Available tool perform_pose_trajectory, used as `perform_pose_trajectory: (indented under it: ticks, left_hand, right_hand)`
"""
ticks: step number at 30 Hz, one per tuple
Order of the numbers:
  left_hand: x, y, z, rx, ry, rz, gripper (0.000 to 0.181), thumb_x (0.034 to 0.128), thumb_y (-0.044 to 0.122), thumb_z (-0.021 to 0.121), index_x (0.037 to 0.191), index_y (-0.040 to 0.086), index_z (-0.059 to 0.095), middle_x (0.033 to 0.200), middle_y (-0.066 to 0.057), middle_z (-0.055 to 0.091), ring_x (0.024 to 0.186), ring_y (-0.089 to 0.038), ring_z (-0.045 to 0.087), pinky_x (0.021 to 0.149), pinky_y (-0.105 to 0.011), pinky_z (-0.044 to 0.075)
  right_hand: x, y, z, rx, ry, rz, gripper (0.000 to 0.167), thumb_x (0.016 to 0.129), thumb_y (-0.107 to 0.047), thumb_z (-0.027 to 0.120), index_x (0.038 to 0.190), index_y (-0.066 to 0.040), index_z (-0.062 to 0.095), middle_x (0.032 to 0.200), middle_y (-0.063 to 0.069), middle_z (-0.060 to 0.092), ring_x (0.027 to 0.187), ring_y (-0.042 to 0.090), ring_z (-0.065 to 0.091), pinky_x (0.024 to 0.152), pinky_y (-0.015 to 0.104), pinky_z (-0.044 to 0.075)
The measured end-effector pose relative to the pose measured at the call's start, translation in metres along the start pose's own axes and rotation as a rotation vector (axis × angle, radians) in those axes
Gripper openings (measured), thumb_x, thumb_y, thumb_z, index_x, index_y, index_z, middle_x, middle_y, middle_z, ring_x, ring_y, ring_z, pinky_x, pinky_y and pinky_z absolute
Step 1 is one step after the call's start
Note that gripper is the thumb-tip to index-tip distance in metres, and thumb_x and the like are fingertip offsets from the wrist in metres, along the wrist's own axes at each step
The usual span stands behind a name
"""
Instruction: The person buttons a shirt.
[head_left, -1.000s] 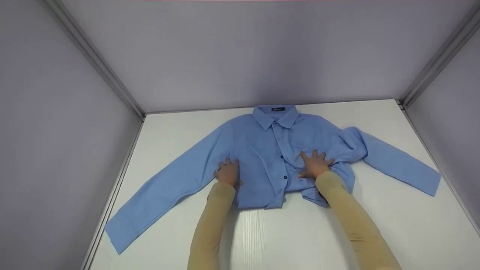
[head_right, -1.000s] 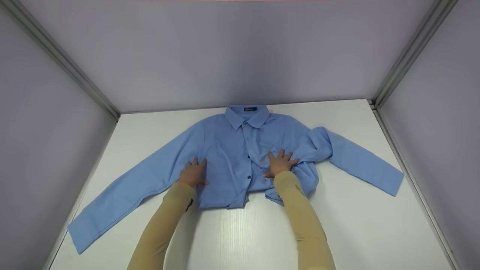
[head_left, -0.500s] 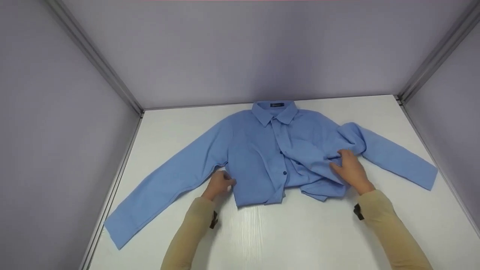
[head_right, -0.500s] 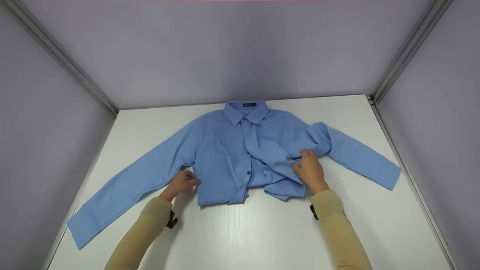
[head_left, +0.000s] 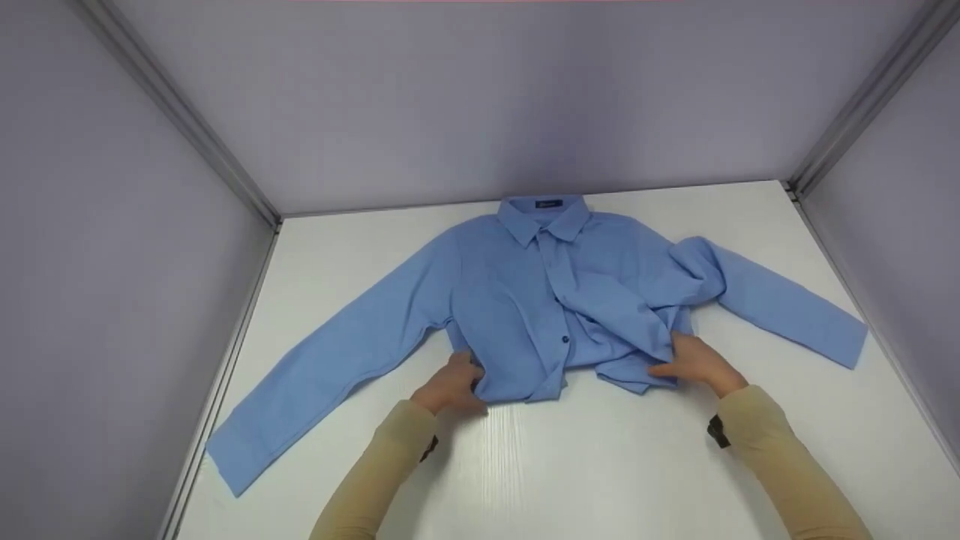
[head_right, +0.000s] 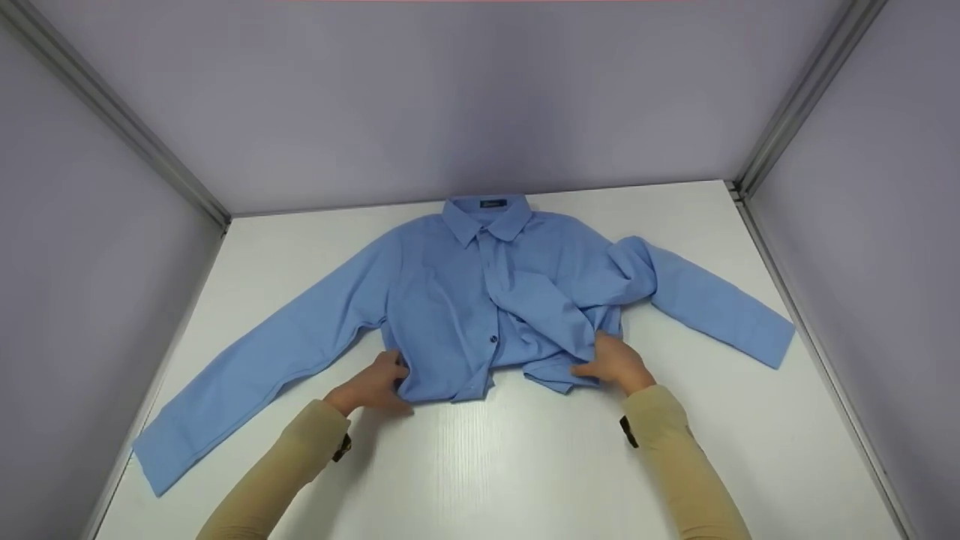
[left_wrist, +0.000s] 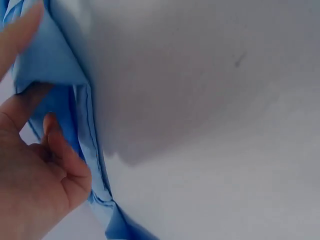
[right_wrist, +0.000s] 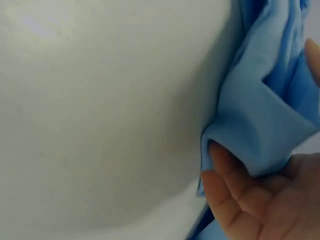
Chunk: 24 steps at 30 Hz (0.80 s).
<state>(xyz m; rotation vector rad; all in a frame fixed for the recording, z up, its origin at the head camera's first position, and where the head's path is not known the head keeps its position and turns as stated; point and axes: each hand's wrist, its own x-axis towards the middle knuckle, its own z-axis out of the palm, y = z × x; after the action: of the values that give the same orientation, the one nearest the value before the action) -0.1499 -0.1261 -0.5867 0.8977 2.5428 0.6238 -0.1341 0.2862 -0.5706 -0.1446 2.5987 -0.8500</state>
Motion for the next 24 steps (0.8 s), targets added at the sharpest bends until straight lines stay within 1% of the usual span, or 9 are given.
perform_pose_trajectory:
  ticks: [3, 5, 7, 9, 12, 14, 19, 20, 24]
  left_hand:
    - [0.004, 0.005, 0.0, 0.086, 0.01, 0.003, 0.025, 0.0761, 0.012, 0.066, 0.067, 0.008, 0.042, 0.086, -0.008, 0.041, 0.085, -0.024, 0.043, 0.072, -0.041, 0.04]
    - [0.008, 0.008, -0.002, 0.06, 0.003, -0.018, 0.013, 0.0838, 0.008, 0.054, 0.074, 0.006, 0.046, 0.087, -0.009, 0.048, 0.087, -0.025, 0.048, 0.073, -0.044, 0.041]
    - [0.012, 0.009, -0.005, -0.032, 0.001, -0.036, 0.009, 0.0889, 0.009, 0.046, 0.089, 0.002, 0.051, 0.096, -0.013, 0.054, 0.095, -0.029, 0.051, 0.08, -0.047, 0.04]
    - [0.017, 0.01, -0.008, -0.16, -0.001, -0.046, 0.023, 0.0917, 0.01, 0.04, 0.106, -0.004, 0.051, 0.107, -0.02, 0.054, 0.105, -0.033, 0.048, 0.088, -0.046, 0.036]
    - [0.025, 0.011, -0.009, -0.288, -0.003, -0.047, 0.041, 0.095, 0.019, 0.036, 0.129, -0.004, 0.038, 0.127, -0.023, 0.042, 0.119, -0.034, 0.036, 0.098, -0.04, 0.027]
    - [0.033, 0.007, -0.007, -0.316, -0.013, -0.039, 0.047, 0.0962, 0.027, 0.032, 0.135, 0.0, 0.032, 0.133, -0.02, 0.036, 0.123, -0.031, 0.031, 0.1, -0.035, 0.023]
    - [0.052, 0.006, -0.008, -0.335, -0.055, -0.122, 0.053, 0.0966, 0.034, 0.028, 0.139, 0.002, 0.022, 0.139, -0.016, 0.027, 0.127, -0.026, 0.024, 0.102, -0.031, 0.018]
    - [0.055, 0.008, -0.01, -0.341, -0.071, -0.159, 0.053, 0.0966, 0.031, 0.03, 0.138, 0.0, 0.021, 0.14, -0.017, 0.025, 0.128, -0.027, 0.022, 0.102, -0.033, 0.018]
    - [0.062, 0.005, -0.014, -0.326, -0.068, -0.181, 0.058, 0.0917, 0.027, 0.045, 0.137, -0.001, 0.022, 0.137, -0.016, 0.03, 0.125, -0.025, 0.028, 0.1, -0.034, 0.023]
  right_hand:
    - [0.001, -0.005, 0.001, -0.073, 0.071, -0.035, 0.026, 0.08, -0.007, 0.056, 0.095, 0.013, 0.049, 0.091, 0.026, 0.055, 0.083, 0.035, 0.052, 0.072, 0.048, 0.041]
    - [0.003, -0.007, 0.001, -0.078, 0.111, -0.048, 0.008, 0.08, 0.002, 0.048, 0.085, 0.008, 0.05, 0.082, 0.022, 0.055, 0.075, 0.031, 0.051, 0.067, 0.047, 0.041]
    - [0.006, -0.011, 0.001, -0.06, 0.129, -0.057, 0.009, 0.083, 0.004, 0.042, 0.081, 0.007, 0.05, 0.079, 0.02, 0.053, 0.074, 0.03, 0.05, 0.067, 0.047, 0.04]
    - [0.01, -0.015, 0.003, -0.027, 0.13, -0.063, 0.014, 0.086, 0.002, 0.041, 0.087, 0.01, 0.052, 0.083, 0.021, 0.054, 0.078, 0.031, 0.051, 0.07, 0.048, 0.04]
    - [0.017, -0.025, 0.007, 0.023, 0.095, -0.062, 0.02, 0.091, -0.005, 0.039, 0.09, 0.01, 0.053, 0.079, 0.018, 0.053, 0.076, 0.028, 0.05, 0.069, 0.045, 0.04]
    - [0.024, -0.031, 0.011, 0.048, 0.076, -0.063, 0.023, 0.093, -0.009, 0.039, 0.086, 0.008, 0.053, 0.073, 0.012, 0.051, 0.07, 0.024, 0.048, 0.065, 0.041, 0.04]
    - [0.042, -0.042, 0.019, 0.066, 0.081, -0.095, 0.023, 0.093, -0.009, 0.039, 0.076, 0.002, 0.05, 0.067, 0.005, 0.045, 0.063, 0.02, 0.043, 0.06, 0.039, 0.038]
    - [0.045, -0.043, 0.02, 0.06, 0.086, -0.103, 0.021, 0.092, -0.007, 0.041, 0.078, 0.004, 0.051, 0.069, 0.006, 0.047, 0.065, 0.021, 0.044, 0.062, 0.04, 0.038]
    - [0.055, -0.045, 0.022, 0.035, 0.092, -0.106, 0.015, 0.087, -0.005, 0.048, 0.089, 0.01, 0.051, 0.079, 0.016, 0.054, 0.074, 0.026, 0.048, 0.069, 0.044, 0.04]
